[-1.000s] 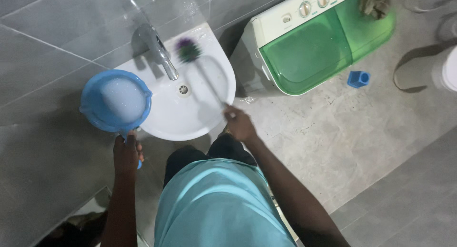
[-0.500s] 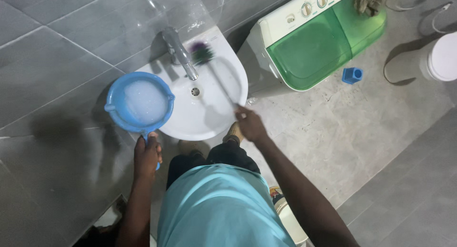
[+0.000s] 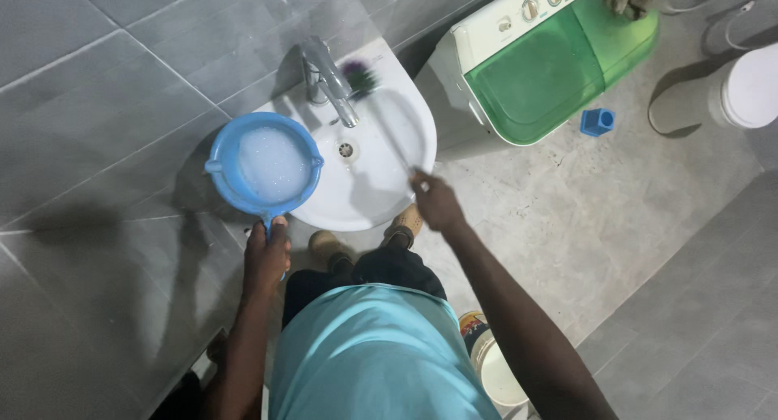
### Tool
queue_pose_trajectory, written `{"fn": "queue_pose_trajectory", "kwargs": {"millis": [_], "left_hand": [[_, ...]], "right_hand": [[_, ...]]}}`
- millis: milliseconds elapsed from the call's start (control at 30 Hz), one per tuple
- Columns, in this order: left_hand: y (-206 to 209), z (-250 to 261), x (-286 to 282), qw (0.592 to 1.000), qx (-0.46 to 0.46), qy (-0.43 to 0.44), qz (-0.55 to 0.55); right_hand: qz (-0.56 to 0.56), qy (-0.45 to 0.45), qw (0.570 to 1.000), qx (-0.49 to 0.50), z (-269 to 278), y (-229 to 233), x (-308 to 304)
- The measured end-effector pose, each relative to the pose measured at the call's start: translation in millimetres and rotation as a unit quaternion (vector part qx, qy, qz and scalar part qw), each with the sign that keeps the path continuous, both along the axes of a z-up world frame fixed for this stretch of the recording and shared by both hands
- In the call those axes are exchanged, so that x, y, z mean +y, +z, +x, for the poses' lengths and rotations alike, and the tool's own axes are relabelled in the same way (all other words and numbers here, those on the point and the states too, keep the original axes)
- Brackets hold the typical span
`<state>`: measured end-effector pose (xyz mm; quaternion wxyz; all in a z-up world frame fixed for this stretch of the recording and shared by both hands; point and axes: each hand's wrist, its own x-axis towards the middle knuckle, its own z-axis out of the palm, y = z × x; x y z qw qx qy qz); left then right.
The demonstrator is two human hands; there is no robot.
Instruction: The person cleans a bathroom sink by dipping a long-handled brush into a blue scoop of soapy water and scrubbing the basin and faucet.
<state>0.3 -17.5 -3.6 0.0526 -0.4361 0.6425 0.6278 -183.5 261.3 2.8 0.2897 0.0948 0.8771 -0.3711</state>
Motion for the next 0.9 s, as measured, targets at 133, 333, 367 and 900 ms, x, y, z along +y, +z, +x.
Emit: {"fn": "queue_pose_trajectory", "kwargs": {"millis": [133,333,367,900], "left_hand": [[-0.5,1.0,-2.4,0.999,-0.032,0.001,0.010],[6.2,0.8,-1.8,0.999,-0.021,0.008,0.026],[5.9,-0.4,-1.6,0.999,-0.025,0.013,0.029],[8.0,2.0,4.9,0.999,-0.040,0.026,0.024]], "right_hand": [[-0.026,0.110,0.989,0.095,7.1,-20.2,5.4],[-0.021,-0.036,0.999,-0.016,-10.7,-9.4,13.3],[-0.015,-0.040,0.999,-0.013,-11.8,-20.3,15.5],[-0.045,0.020,0.999,0.007,2.0,-43.9,26.5]]}}
